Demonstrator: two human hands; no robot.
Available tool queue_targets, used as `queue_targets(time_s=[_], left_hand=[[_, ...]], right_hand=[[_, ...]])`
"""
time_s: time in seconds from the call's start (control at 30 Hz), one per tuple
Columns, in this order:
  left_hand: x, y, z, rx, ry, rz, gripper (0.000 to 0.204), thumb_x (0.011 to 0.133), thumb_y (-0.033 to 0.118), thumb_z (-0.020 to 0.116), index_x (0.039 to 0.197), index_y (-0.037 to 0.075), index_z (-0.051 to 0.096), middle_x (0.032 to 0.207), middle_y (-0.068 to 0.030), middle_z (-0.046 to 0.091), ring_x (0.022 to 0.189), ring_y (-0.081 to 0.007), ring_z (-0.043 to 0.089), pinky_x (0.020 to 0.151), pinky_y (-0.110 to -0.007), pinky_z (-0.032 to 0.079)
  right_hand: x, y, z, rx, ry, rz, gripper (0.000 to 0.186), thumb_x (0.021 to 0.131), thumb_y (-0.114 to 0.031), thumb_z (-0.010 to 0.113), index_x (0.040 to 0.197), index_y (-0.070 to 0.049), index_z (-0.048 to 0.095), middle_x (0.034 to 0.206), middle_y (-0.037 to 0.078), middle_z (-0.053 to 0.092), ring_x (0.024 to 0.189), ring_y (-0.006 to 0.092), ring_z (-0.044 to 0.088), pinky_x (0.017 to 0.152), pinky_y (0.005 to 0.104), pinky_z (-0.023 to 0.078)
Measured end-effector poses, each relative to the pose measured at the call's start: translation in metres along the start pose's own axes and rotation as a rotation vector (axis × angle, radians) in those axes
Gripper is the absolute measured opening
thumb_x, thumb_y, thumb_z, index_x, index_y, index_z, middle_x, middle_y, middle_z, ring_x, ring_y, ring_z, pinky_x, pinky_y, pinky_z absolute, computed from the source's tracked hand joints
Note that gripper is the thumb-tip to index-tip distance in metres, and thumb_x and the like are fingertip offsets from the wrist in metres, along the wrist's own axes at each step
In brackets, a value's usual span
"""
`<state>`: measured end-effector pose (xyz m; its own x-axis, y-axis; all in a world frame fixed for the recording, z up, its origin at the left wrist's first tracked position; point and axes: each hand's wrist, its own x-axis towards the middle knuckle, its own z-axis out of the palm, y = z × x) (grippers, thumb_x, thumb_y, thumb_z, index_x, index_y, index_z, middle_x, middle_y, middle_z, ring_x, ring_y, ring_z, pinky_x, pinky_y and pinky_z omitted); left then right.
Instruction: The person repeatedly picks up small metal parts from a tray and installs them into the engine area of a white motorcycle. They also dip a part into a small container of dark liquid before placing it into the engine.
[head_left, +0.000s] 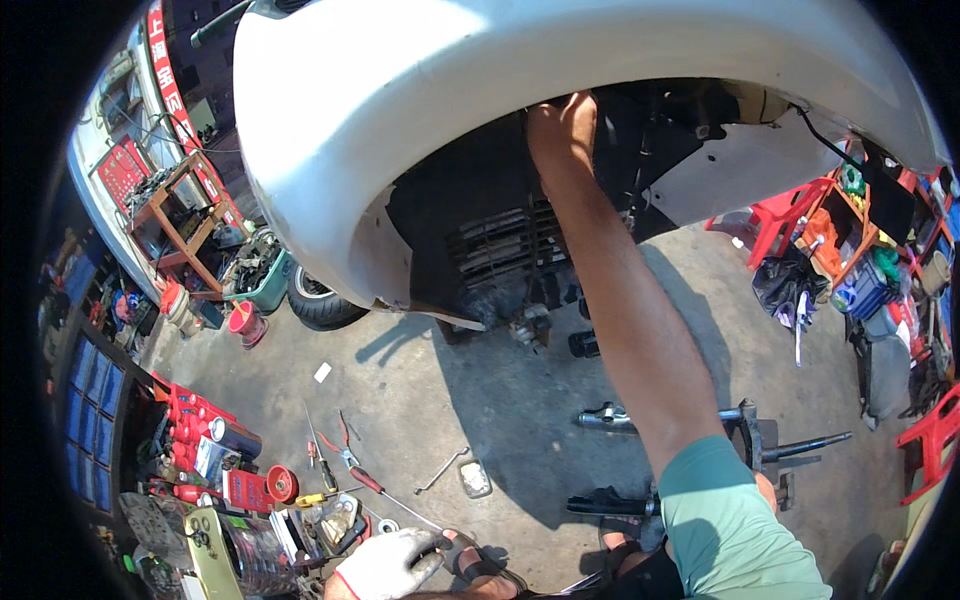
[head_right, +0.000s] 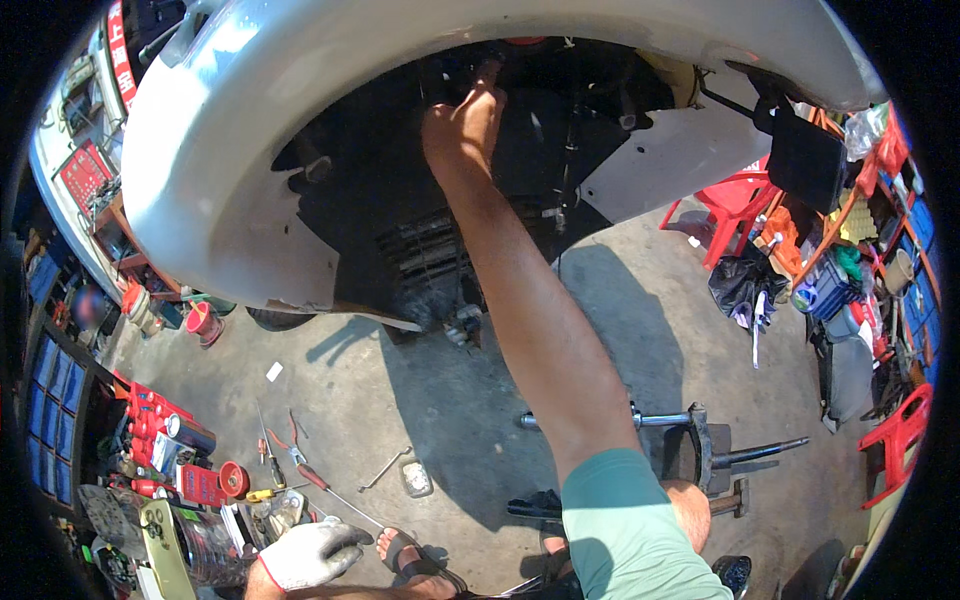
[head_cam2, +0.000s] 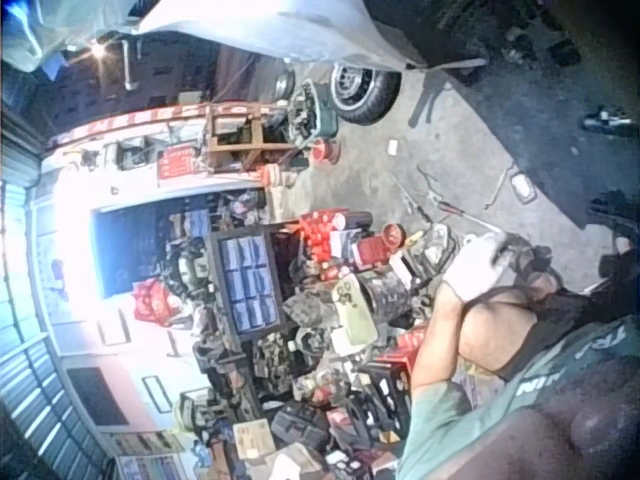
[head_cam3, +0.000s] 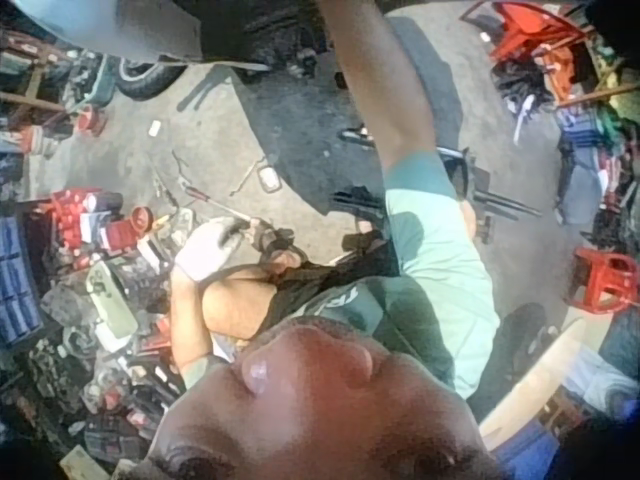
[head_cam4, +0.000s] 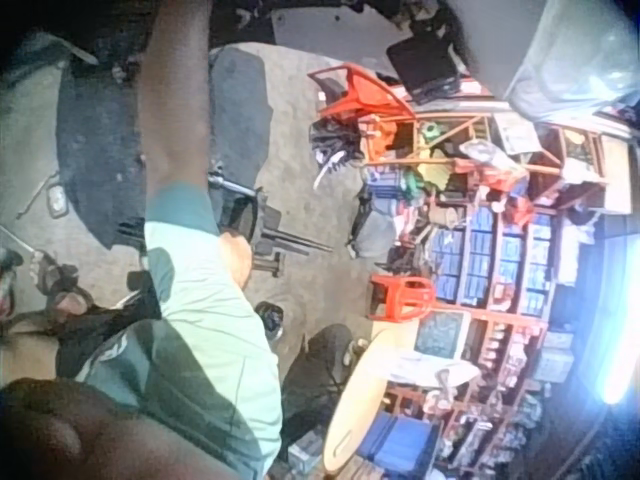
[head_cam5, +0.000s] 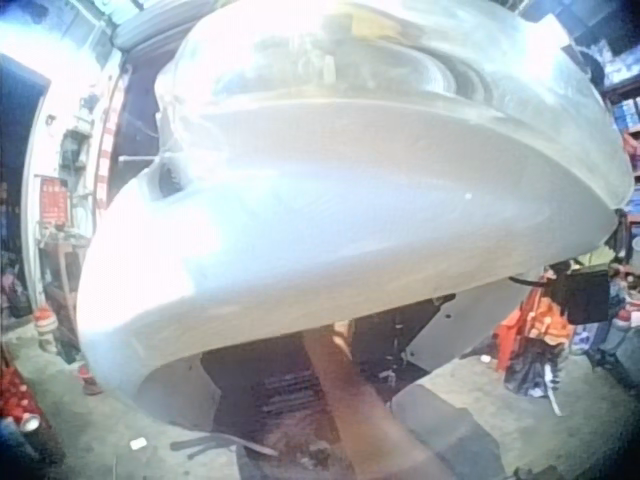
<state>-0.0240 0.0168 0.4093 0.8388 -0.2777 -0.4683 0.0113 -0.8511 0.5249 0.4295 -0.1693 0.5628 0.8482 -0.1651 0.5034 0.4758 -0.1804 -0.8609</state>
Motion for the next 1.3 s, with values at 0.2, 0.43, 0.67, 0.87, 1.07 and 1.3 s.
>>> queue_targets(time_s=[0.2,0.43,0.67,0.87,1.07,1.3], left_hand=[[-0.005,0.001,0.003,-0.006,0.024,-0.022,0.035,0.097,0.03,0.062,0.12,0.005,0.072,0.113,-0.0184,0.071,0.108,-0.0369,0.067,0.095,-0.044,0.054],[-0.009,0.031,-0.012,-0.172,0.195,0.045,0.027,0.093,0.019,0.064,0.114,0.005,0.072,0.109,-0.0197,0.071,0.103,-0.0401,0.065,0.093,-0.047,0.05],[-0.005,0.03,-0.013,-0.156,0.197,0.092,0.028,0.093,0.02,0.064,0.116,0.005,0.071,0.11,-0.0193,0.071,0.103,-0.0404,0.067,0.09,-0.047,0.052],[-0.007,0.024,-0.009,-0.102,0.241,0.11,0.028,0.093,0.02,0.067,0.117,0.005,0.071,0.114,-0.0191,0.072,0.107,-0.0385,0.068,0.094,-0.045,0.053],[-0.009,0.025,-0.007,-0.124,0.221,0.08,0.028,0.094,0.021,0.066,0.116,0.005,0.071,0.115,-0.0198,0.072,0.108,-0.0389,0.067,0.095,-0.046,0.053],[-0.005,0.023,-0.009,-0.125,0.213,0.099,0.027,0.094,0.021,0.065,0.116,0.005,0.071,0.114,-0.0192,0.072,0.108,-0.0389,0.067,0.094,-0.045,0.053]], right_hand=[[-0.04,0.009,-0.017,-0.242,0.127,-0.137,0.071,0.089,0.0,0.06,0.156,-0.009,0.039,0.14,0.025,0.051,0.129,0.0369,0.056,0.106,0.0412,0.05],[-0.037,0.03,-0.032,-0.544,0.048,-0.325,0.088,0.081,-0.002,0.066,0.16,0.0,0.027,0.129,0.018,0.046,0.114,0.0288,0.055,0.102,0.0318,0.049],[0.003,0.069,-0.032,-1.179,0.152,-0.53,0.086,0.087,-0.018,0.072,0.158,0.003,0.03,0.118,0.016,0.052,0.109,0.0263,0.055,0.1,0.0297,0.049],[-0.03,0.023,-0.044,-0.824,0.116,-0.498,0.087,0.085,-0.016,0.073,0.16,-0.004,0.03,0.127,0.024,0.05,0.106,0.0306,0.065,0.09,0.0355,0.058],[-0.022,0.026,-0.037,-0.866,0.124,-0.564,0.087,0.086,-0.011,0.069,0.162,-0.008,0.028,0.131,0.03,0.048,0.098,0.038,0.07,0.083,0.0406,0.062],[-0.025,0.024,-0.043,-0.764,0.117,-0.582,0.082,0.088,-0.009,0.064,0.162,-0.013,0.029,0.13,0.034,0.049,0.094,0.0465,0.071,0.081,0.0468,0.062]])
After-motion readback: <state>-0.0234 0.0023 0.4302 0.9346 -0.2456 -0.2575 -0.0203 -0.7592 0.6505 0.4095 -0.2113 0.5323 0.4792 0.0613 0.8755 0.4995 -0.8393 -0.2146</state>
